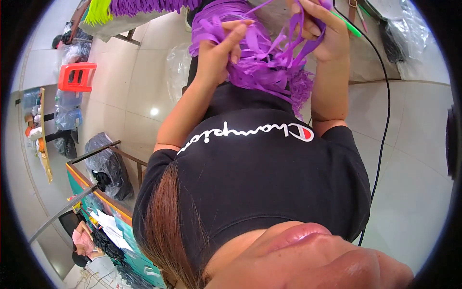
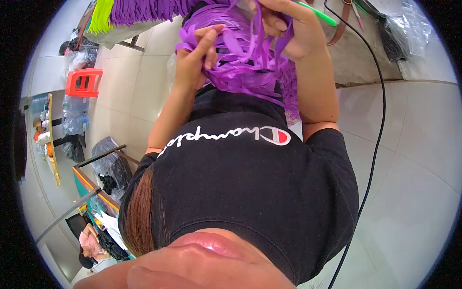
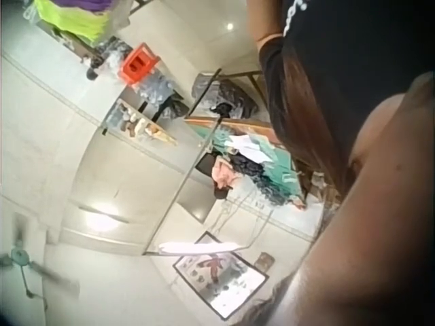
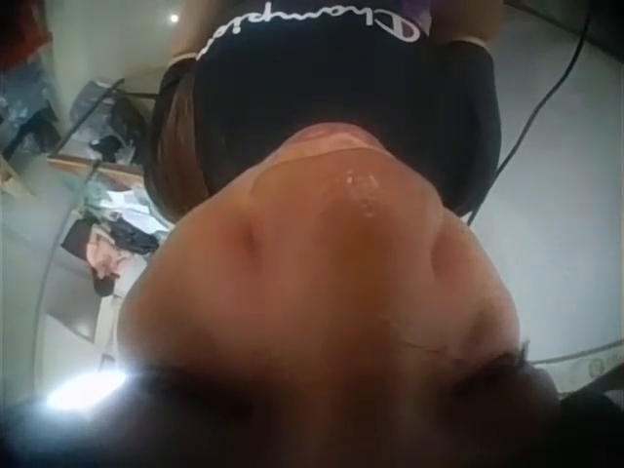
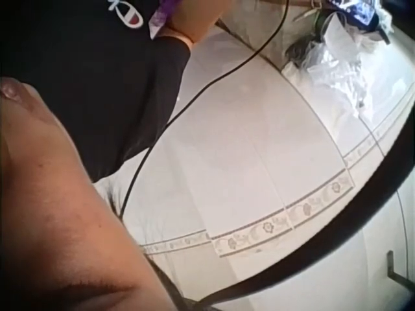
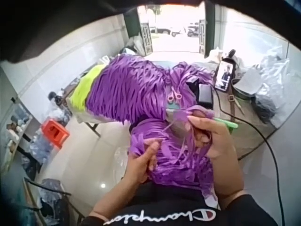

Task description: The recorder is separating and organizing long purple fringe or material strips.

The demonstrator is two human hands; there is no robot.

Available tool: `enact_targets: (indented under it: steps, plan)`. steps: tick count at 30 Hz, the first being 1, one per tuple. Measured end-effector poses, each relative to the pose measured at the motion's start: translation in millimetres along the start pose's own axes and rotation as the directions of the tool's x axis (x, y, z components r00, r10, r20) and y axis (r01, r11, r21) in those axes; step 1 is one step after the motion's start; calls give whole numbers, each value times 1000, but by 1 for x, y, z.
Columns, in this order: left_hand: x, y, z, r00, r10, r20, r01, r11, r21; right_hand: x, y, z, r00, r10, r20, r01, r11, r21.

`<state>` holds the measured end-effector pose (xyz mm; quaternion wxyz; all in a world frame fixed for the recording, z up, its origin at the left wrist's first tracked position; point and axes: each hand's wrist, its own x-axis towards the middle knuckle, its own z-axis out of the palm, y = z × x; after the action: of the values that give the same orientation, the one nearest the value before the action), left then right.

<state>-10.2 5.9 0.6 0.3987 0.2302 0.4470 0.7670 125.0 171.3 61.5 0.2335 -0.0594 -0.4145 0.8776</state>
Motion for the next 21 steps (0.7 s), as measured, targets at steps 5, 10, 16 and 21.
enact_targets:
  steps: [5,10,16,21]
  plan:
    - [-12,4,20,990,30,139,-74,945,317,8,14,6,979,96,182,-110,991,71]
    - [-6,-6,18,991,108,83,-133,891,434,7,23,-2,977,176,124,-186,980,73]
    - [16,-30,-18,993,-76,-87,89,985,146,5,-10,-27,926,-291,242,248,950,191]
    - [28,-45,-60,885,-306,-352,179,920,-349,6,-74,-50,826,-498,263,468,867,171]
